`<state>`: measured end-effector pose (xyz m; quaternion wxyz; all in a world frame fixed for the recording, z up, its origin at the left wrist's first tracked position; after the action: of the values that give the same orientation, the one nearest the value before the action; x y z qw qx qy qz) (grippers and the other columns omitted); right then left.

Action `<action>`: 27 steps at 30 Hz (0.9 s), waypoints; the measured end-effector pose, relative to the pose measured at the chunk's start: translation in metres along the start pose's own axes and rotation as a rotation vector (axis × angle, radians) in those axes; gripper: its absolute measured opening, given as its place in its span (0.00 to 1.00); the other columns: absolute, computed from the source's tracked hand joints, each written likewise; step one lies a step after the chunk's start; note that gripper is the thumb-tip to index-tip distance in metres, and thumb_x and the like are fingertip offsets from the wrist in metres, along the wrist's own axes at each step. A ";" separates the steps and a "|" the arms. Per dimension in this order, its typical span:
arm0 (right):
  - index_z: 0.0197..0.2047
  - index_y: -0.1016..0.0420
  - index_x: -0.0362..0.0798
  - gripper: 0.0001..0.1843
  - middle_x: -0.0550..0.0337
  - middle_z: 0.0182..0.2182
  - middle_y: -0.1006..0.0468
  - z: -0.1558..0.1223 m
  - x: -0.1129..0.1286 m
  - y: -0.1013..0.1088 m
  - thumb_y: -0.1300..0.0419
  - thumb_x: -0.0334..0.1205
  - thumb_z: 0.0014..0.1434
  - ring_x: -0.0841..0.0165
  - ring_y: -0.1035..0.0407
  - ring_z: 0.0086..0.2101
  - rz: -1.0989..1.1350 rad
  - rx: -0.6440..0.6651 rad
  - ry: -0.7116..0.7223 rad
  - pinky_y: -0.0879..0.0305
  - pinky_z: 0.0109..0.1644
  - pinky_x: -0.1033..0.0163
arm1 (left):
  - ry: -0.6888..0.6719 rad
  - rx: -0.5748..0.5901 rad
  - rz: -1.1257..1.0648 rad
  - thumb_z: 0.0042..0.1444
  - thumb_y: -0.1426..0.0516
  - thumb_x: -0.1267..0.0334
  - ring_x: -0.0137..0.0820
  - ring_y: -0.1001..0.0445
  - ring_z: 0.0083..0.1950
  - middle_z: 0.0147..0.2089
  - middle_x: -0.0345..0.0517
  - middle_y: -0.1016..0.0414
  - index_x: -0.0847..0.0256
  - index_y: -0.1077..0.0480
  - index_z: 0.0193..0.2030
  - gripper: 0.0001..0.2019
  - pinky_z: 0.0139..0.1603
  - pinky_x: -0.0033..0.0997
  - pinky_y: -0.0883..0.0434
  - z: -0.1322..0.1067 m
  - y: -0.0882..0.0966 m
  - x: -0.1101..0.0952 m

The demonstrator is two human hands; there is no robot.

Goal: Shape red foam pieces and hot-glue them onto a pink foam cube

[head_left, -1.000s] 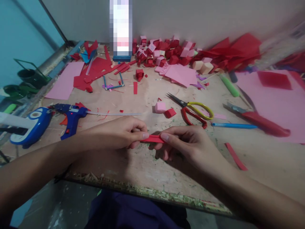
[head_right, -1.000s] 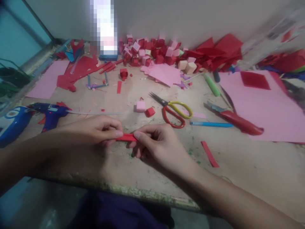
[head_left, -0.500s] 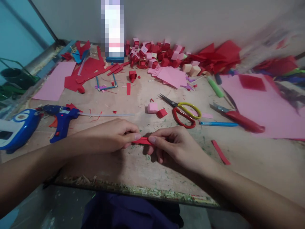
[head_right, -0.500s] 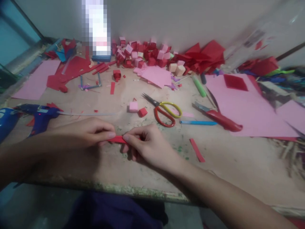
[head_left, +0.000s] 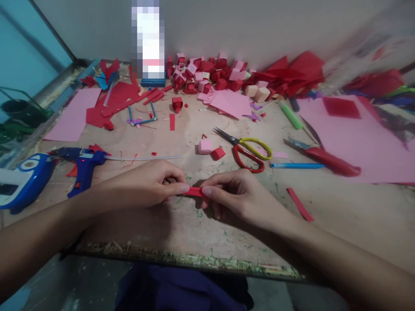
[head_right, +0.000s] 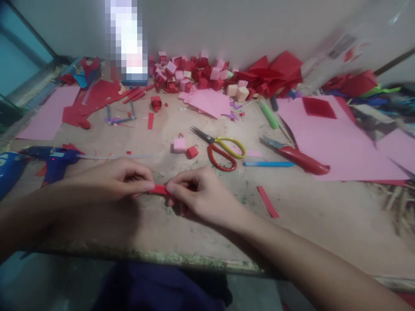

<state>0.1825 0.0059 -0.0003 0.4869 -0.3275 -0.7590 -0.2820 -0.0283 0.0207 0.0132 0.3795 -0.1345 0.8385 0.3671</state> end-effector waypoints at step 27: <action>0.28 0.21 0.43 0.19 0.57 0.20 0.24 -0.003 0.003 0.004 0.40 0.44 0.67 0.75 0.35 0.17 0.033 -0.041 -0.016 0.43 0.20 0.69 | -0.030 0.061 -0.176 0.67 0.44 0.51 0.23 0.38 0.24 0.22 0.35 0.33 0.61 0.30 0.27 0.20 0.26 0.24 0.43 -0.001 0.004 0.003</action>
<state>0.1867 0.0070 0.0037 0.4785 -0.3522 -0.7515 -0.2867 -0.0326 0.0229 0.0129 0.4269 -0.1906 0.8284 0.3085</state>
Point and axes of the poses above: each hand's wrist, its own z-axis towards the middle knuckle, its own y-axis out of the back of the hand, x = y × z, the point moved 2 cm from there along z, towards the middle knuckle
